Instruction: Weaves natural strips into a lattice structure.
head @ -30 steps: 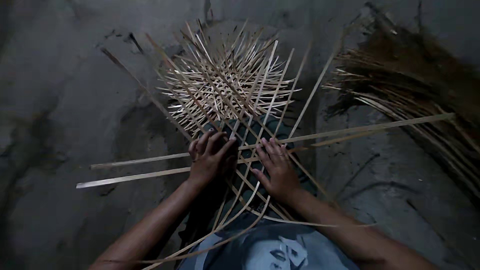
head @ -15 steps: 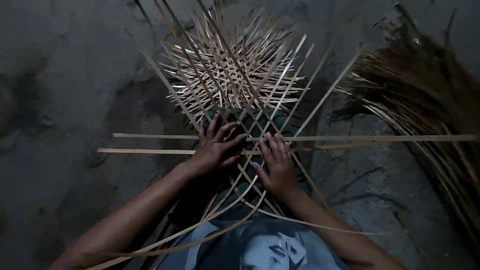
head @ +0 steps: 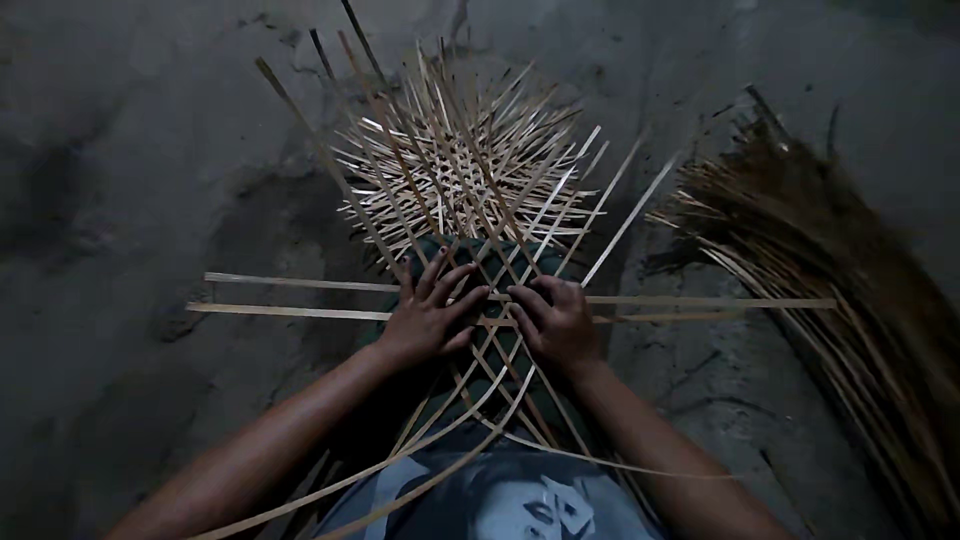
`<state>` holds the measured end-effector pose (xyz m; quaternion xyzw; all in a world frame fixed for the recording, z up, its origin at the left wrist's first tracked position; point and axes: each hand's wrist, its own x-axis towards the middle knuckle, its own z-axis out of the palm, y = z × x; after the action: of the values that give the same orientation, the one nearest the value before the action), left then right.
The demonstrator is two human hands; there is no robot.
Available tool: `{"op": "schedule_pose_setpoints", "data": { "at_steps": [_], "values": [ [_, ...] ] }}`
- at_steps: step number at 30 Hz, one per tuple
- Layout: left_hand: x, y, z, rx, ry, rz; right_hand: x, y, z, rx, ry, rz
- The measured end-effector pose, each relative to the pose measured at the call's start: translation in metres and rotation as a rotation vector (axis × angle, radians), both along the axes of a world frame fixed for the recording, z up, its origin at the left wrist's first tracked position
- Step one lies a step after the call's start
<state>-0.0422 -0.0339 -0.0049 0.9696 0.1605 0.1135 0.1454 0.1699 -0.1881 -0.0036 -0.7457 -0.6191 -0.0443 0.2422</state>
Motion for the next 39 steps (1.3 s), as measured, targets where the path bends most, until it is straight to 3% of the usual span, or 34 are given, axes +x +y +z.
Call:
{"op": "schedule_pose_setpoints", "data": {
  "at_steps": [10, 14, 19, 21, 24, 26, 28, 31, 33, 37, 38, 39],
  "values": [
    [0.0, 0.0, -0.003, 0.01, 0.01, 0.011, -0.004, 0.0, -0.009, 0.073, 0.033, -0.035],
    [-0.002, 0.003, 0.003, -0.089, -0.039, 0.015, 0.0, -0.001, -0.005, 0.065, 0.063, 0.009],
    [0.004, 0.039, 0.047, -0.45, -0.376, 0.235, -0.018, -0.016, 0.016, -0.104, 0.041, -0.012],
    [0.015, 0.073, 0.069, -0.711, -0.489, 0.463, -0.034, -0.025, 0.011, -0.232, 0.048, -0.029],
    [0.036, 0.135, 0.088, -1.161, -0.58, 0.865, -0.039, -0.029, 0.001, -0.253, 0.056, -0.041],
    [0.046, 0.17, 0.092, -1.446, -0.675, 0.967, -0.037, -0.028, 0.0, -0.252, 0.065, -0.045],
    [0.046, 0.2, 0.083, -1.629, -0.767, 0.767, -0.037, -0.028, 0.002, -0.276, 0.088, -0.044],
    [0.053, 0.212, 0.087, -1.545, -0.575, 0.393, -0.037, -0.024, 0.002, -0.241, 0.128, -0.035],
    [0.077, 0.204, 0.098, -1.468, -0.389, 0.275, -0.035, -0.024, 0.004, -0.229, 0.169, -0.035],
    [0.108, 0.206, 0.1, -1.358, -0.293, 0.206, -0.017, -0.028, 0.016, -0.269, 0.292, 0.063],
    [0.106, 0.211, 0.094, -1.332, -0.33, 0.103, -0.005, -0.033, 0.024, -0.265, 0.361, 0.131],
    [0.101, 0.236, 0.079, -1.353, -0.323, -0.247, 0.011, -0.039, 0.033, -0.184, 0.444, 0.194]
  ]
}}
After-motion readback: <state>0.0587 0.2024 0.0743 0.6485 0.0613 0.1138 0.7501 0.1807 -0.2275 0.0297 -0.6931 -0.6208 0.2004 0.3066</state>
